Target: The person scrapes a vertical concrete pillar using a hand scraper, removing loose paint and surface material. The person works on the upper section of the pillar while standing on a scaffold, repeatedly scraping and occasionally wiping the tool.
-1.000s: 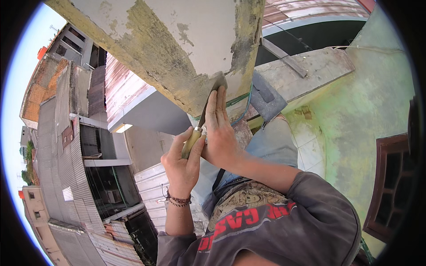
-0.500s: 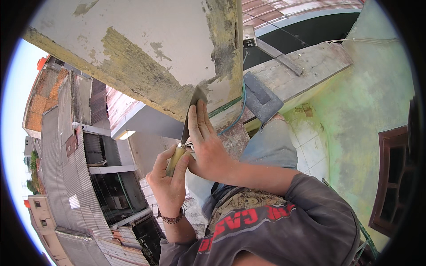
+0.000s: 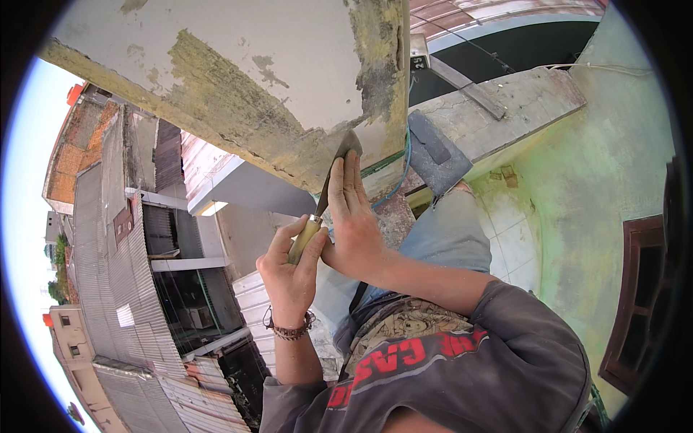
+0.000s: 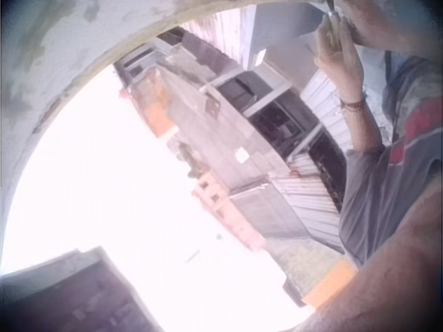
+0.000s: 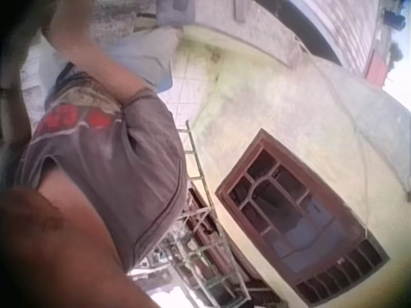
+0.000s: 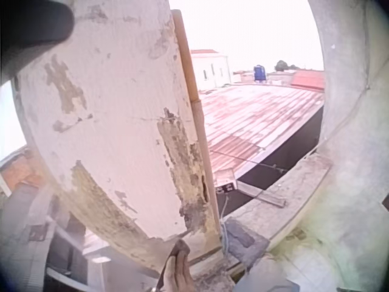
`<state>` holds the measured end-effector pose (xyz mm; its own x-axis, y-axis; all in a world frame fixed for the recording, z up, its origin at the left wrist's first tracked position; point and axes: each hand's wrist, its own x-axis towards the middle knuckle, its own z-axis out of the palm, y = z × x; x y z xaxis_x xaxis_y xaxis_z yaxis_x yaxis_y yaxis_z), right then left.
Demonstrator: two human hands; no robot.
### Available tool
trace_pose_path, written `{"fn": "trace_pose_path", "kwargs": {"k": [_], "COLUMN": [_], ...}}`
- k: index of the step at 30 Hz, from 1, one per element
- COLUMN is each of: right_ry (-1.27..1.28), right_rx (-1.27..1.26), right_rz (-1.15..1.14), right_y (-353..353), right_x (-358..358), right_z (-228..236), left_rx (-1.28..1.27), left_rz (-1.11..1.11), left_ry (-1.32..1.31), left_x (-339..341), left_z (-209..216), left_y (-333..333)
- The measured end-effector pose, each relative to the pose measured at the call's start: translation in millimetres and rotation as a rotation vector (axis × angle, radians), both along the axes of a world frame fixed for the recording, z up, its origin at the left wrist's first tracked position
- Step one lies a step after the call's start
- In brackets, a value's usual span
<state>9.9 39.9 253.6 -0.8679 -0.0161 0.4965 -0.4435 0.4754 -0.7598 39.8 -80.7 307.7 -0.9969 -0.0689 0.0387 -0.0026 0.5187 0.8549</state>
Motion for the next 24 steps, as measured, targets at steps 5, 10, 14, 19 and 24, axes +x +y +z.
{"fn": "trace_pose_path", "kwargs": {"k": [5,10,14,19,24], "right_ry": [0.028,-0.001,-0.003,-0.037,-0.018], "right_rx": [0.004,-0.030,0.006,-0.056,0.010], "right_rz": [0.027,-0.042,0.047,0.065,0.116], "right_y": [-10.7,9.1,-9.3,5.5,-7.1], "right_x": [1.3,-6.4,1.4,1.6,7.2], "right_z": [4.4,4.1,4.1,2.9,4.4], "left_rx": [0.016,-0.067,0.039,-0.043,0.117], "left_rz": [0.029,-0.068,0.036,0.004,0.066], "left_ry": [0.130,0.172,0.106,0.061,0.073], "left_x": [8.5,-11.7,3.9,-0.4,10.3], "left_z": [-3.9,-1.6,-0.1,5.2,0.8], "left_y": [-4.7,15.8,-10.2,4.7,-7.9]}}
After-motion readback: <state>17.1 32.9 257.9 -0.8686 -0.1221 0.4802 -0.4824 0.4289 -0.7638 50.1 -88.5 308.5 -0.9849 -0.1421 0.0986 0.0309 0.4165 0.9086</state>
